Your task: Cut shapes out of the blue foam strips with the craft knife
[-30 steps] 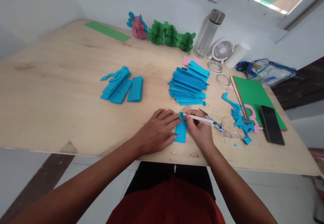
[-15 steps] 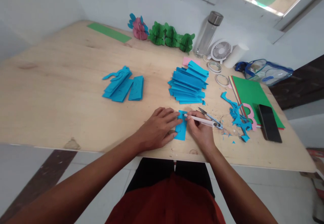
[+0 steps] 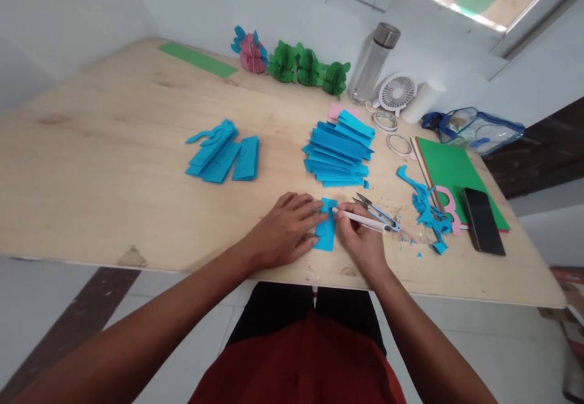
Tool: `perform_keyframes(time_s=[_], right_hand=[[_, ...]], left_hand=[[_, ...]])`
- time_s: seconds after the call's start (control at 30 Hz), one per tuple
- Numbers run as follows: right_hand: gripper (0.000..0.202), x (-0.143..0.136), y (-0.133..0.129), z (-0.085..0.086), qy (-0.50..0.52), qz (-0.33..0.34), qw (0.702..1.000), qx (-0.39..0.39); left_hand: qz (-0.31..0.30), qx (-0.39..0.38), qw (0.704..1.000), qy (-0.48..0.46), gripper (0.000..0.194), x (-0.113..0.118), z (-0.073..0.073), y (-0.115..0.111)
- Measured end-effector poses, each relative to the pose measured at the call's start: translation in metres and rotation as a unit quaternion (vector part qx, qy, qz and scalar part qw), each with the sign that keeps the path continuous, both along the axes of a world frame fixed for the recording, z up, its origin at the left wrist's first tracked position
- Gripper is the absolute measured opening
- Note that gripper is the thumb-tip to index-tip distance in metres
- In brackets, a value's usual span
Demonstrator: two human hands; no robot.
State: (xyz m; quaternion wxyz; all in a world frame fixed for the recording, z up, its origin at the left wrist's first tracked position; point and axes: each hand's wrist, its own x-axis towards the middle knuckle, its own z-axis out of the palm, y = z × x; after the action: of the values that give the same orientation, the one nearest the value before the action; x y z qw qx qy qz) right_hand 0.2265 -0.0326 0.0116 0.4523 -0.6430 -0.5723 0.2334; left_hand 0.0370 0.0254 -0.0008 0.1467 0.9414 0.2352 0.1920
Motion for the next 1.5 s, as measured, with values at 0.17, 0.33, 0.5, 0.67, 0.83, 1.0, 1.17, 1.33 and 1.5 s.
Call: perform_keyframes(time_s=[0.17, 0.33, 0.5, 0.67, 0.83, 1.0, 1.17, 1.33, 1.5], right_hand=[[0.016, 0.003, -0.001, -0.003, -0.003, 0.002, 1.000, -0.009], [0.016, 0.005, -0.003, -0.004, -0.002, -0.001, 1.000, -0.013], [0.018, 0.004, -0.007, -0.002, -0.014, -0.001, 1.000, -0.014], [0.017, 0.003, -0.011, 0.001, -0.026, -0.013, 1.000, -0.008], [0.016, 0.002, -0.014, 0.002, -0.028, -0.010, 1.000, -0.009], [0.017, 0.002, -0.017, 0.002, -0.025, -0.008, 1.000, -0.009], [0.018, 0.001, -0.019, 0.001, -0.034, -0.016, 0.999, -0.011], [0.018, 0.001, -0.021, -0.001, -0.039, -0.017, 0.999, -0.008], [0.018, 0.000, -0.022, 0.001, -0.044, -0.017, 0.999, -0.002]], left_hand=[[-0.003, 0.000, 1.000, 0.002, 0.040, 0.000, 0.000, 0.000], [-0.001, 0.004, 1.000, 0.001, 0.040, 0.000, 0.001, 0.000], [-0.001, 0.008, 1.000, -0.002, 0.039, 0.000, 0.000, 0.000], [-0.003, 0.008, 1.000, -0.002, 0.039, 0.000, 0.000, 0.000], [-0.013, 0.006, 1.000, 0.008, 0.038, -0.001, 0.001, 0.001], [-0.014, 0.005, 1.000, 0.009, 0.038, -0.001, 0.001, 0.001], [-0.014, 0.004, 1.000, 0.014, 0.037, 0.000, 0.003, 0.001], [-0.009, 0.007, 1.000, 0.014, 0.038, 0.000, 0.001, 0.001], [-0.005, 0.008, 1.000, 0.010, 0.037, 0.000, 0.000, 0.001]])
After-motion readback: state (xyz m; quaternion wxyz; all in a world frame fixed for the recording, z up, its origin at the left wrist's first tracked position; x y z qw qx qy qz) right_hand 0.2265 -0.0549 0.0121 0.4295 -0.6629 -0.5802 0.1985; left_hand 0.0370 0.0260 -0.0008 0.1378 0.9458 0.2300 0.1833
